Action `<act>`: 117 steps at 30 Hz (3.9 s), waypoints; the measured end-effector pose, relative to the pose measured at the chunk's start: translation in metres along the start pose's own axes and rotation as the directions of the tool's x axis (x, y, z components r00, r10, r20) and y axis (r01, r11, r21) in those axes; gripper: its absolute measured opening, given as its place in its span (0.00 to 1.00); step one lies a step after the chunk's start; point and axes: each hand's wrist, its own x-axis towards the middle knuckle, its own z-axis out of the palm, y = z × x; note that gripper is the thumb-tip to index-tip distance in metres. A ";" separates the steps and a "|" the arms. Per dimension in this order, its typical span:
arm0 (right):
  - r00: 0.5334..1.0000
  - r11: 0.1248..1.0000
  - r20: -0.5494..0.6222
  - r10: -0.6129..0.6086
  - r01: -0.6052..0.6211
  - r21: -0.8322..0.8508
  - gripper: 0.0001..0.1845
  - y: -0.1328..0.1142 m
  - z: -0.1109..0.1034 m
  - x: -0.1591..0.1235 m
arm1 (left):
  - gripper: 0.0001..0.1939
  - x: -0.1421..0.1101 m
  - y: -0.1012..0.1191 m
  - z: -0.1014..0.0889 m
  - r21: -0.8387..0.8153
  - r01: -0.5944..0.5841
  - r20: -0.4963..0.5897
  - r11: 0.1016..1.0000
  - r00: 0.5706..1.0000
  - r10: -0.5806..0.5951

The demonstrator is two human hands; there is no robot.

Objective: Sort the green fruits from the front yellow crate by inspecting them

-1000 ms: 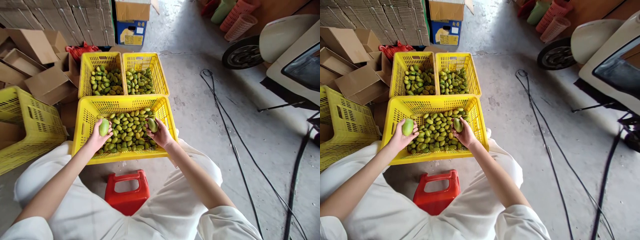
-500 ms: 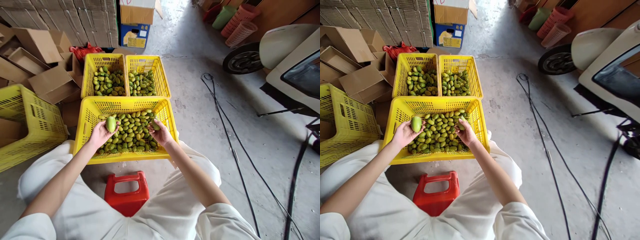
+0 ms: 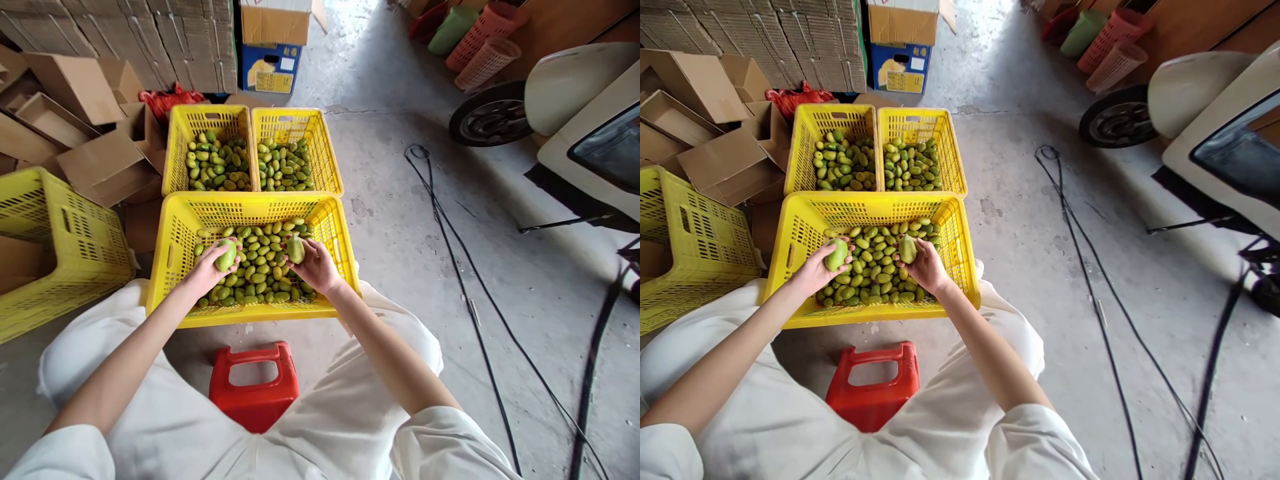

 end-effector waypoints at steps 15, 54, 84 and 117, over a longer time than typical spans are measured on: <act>0.996 0.995 -0.044 -0.076 0.079 0.069 0.27 0.006 -0.008 0.003 | 0.16 -0.004 -0.004 0.004 0.001 0.057 -0.012 0.998 0.998 -0.057; 0.987 0.994 -0.154 0.041 -0.025 0.105 0.22 0.026 -0.052 -0.004 | 0.23 0.014 -0.032 0.006 0.154 0.158 -0.092 0.975 0.985 -0.145; 0.994 0.992 -0.063 0.087 -0.080 0.098 0.16 0.016 -0.035 0.012 | 0.12 0.015 -0.028 0.010 -0.013 0.235 -0.112 0.972 0.965 -0.235; 0.997 1.000 -0.077 0.014 -0.012 0.026 0.24 0.013 -0.025 0.008 | 0.16 0.011 -0.029 0.012 -0.052 0.185 -0.042 0.981 0.981 -0.188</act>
